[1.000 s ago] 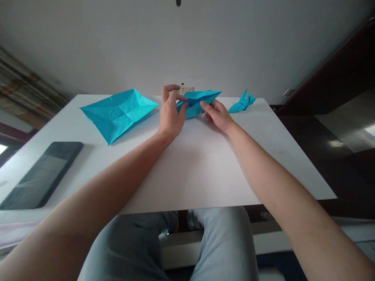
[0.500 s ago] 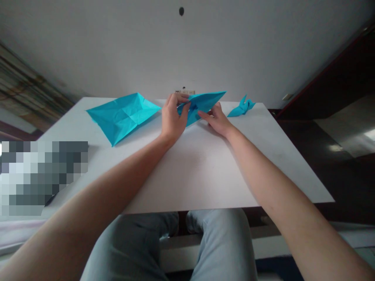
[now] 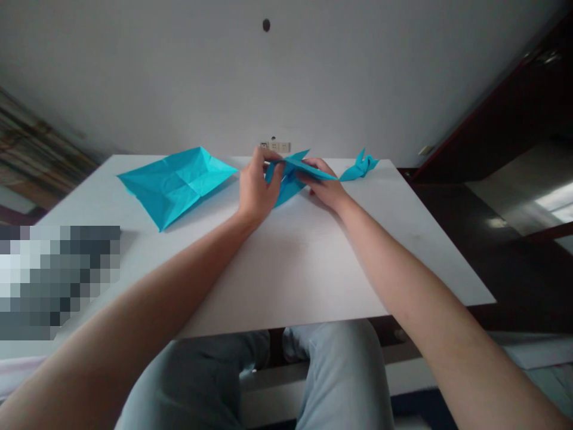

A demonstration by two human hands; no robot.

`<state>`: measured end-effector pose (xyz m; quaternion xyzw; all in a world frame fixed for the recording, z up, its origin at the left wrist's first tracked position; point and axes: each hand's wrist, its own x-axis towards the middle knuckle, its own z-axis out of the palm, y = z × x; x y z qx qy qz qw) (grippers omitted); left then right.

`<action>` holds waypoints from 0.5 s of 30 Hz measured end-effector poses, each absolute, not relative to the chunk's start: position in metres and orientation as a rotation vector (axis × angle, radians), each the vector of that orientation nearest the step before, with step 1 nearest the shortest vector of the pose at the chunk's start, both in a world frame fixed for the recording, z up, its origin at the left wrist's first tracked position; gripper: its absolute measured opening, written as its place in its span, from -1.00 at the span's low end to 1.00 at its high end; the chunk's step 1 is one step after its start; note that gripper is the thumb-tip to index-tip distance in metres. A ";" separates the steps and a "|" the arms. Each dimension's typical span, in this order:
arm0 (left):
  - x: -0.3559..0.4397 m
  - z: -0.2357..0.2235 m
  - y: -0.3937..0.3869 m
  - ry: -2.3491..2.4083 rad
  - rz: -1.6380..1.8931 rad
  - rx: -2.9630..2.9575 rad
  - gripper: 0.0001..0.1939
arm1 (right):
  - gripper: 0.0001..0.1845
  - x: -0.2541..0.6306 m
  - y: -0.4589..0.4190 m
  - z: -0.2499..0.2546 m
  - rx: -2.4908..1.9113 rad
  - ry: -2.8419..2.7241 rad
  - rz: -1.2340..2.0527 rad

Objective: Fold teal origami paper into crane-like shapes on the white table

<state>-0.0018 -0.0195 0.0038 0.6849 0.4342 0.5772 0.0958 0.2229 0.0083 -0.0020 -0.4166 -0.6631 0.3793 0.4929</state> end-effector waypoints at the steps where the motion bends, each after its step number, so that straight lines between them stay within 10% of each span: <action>1: -0.002 0.003 -0.020 1.284 1.693 2.049 -0.87 | -0.21 0.221 0.008 -0.002 -1.014 -1.565 0.960; 15: -0.002 0.004 -0.024 1.145 1.552 2.170 -0.86 | 0.01 0.223 0.025 -0.016 -1.150 -1.339 0.806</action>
